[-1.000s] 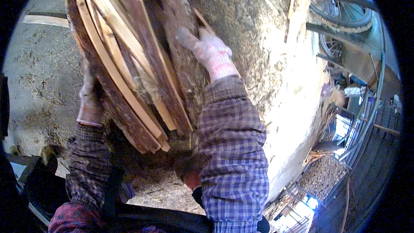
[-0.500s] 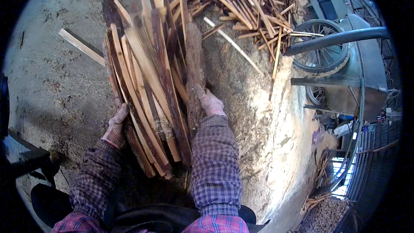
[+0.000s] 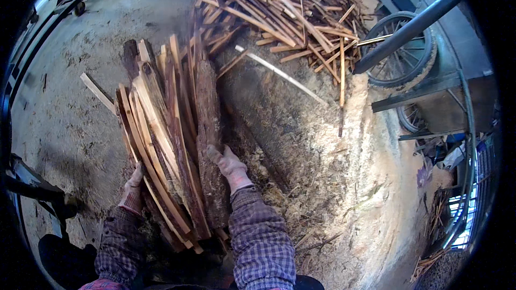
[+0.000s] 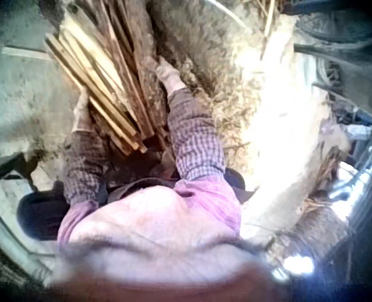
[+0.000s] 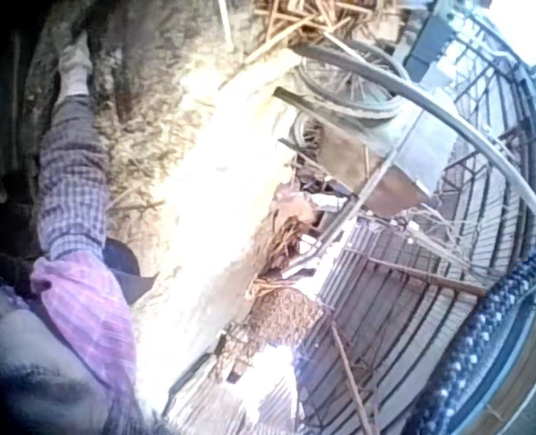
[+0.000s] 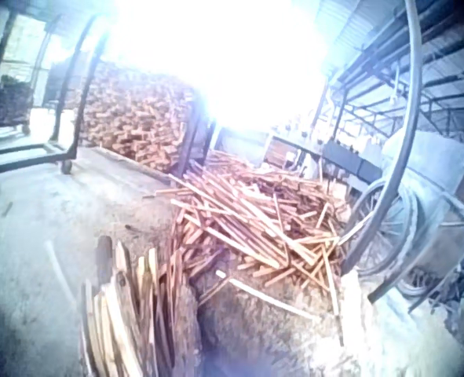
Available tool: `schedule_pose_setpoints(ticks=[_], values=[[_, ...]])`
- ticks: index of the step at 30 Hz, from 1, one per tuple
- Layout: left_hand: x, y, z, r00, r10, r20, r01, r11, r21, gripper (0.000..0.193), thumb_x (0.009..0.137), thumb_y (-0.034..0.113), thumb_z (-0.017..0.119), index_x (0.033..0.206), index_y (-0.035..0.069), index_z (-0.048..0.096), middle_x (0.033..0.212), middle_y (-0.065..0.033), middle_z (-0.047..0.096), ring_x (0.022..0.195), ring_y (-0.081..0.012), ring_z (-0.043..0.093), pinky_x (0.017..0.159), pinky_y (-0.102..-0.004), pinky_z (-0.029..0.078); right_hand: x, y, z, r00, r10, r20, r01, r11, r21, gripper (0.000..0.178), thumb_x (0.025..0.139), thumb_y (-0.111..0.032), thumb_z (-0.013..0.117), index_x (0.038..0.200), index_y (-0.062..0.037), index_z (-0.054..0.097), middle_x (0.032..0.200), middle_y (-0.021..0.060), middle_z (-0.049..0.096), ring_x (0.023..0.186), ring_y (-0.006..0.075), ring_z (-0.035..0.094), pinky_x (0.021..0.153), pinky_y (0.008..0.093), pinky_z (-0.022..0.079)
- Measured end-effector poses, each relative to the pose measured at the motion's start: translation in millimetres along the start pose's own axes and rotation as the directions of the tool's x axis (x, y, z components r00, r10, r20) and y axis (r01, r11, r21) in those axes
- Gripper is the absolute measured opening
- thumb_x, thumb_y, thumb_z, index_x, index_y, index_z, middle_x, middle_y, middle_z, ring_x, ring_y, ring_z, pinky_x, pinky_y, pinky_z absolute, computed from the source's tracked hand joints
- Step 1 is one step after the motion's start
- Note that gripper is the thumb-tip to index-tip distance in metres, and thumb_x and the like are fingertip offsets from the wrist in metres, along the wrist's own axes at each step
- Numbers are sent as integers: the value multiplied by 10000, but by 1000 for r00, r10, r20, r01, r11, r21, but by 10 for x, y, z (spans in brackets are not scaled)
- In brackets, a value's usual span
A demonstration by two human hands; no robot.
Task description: The person gathers and stacks thin wooden planks and strips from a pile on the ground. They arrange the pieces into bundles and place them onto a metal rack or frame nearby.
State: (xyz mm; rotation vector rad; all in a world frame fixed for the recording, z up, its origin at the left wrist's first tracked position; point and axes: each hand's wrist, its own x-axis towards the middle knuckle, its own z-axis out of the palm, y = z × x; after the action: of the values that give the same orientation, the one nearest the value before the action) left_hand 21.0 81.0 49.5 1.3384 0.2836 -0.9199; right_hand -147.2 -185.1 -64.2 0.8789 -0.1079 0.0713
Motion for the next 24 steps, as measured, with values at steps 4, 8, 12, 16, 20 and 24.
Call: schedule_pose_setpoints(ticks=[4, 8, 12, 16, 20, 24], values=[[-92, -366, 460, 987, -157, 38, 160, 982, -104, 566, 759, 430, 629, 1174, 70, 491, 1066, -77, 567, 919, -223, 560, 825, -354, 458, -306, -2, 353, 890, -454, -45, 340, 725, -599, 500, 910, -299, 316, 1348, -80, 215, 1350, 211, 190, 1021, 302, 407, 713, 354, 403], [-206, -413, 759, 984, -180, 13, 180, 976, -120, 581, 774, 453, 601, 1154, 29, 483, 1038, -58, 561, 930, -199, 544, 815, -326, 455, -302, -95, 467, 773, -634, -23, 336, 440, -833, 491, 916, -285, 299, 1348, -68, 210, 1355, 198, 197, 1054, 307, 389, 754, 377, 384], [9, -498, 631, 973, -230, 23, 231, 972, -40, 663, 729, 513, 616, 1179, 48, 469, 1064, -71, 543, 937, -204, 535, 807, -339, 457, -45, -107, 555, 735, -678, -9, 275, 310, -910, 482, 923, -271, 282, 1347, -57, 205, 1359, 185, 205, 1087, 311, 371, 795, 400, 364], [-40, -392, 609, 979, -153, 137, 167, 980, -104, 753, 689, 550, 633, 1226, 61, 434, 1130, -100, 520, 991, -231, 522, 843, -366, 445, 98, -52, 515, 728, -685, -16, 237, 274, -932, 473, 929, -258, 264, 1347, -46, 200, 1364, 172, 212, 1120, 316, 353, 836, 423, 345], [59, -367, 301, 962, -121, 247, 167, 970, -177, 764, 680, 543, 653, 1233, 62, 439, 1136, -126, 530, 970, -262, 541, 818, -380, 469, 310, 83, 378, 769, -639, -28, 252, 343, -905, 465, 935, -244, 247, 1347, -34, 195, 1368, 159, 219, 1154, 320, 335, 878, 446, 326], [-122, -166, 137, 965, -46, 259, 111, 963, -245, 745, 709, 539, 625, 1231, 45, 431, 1132, -148, 533, 916, -263, 573, 765, -379, 507, 325, 266, 21, 856, -509, -87, 281, 600, -749, 457, 941, -230, 230, 1346, -23, 190, 1373, 146, 227, 1187, 325, 318, 919, 469, 306]])
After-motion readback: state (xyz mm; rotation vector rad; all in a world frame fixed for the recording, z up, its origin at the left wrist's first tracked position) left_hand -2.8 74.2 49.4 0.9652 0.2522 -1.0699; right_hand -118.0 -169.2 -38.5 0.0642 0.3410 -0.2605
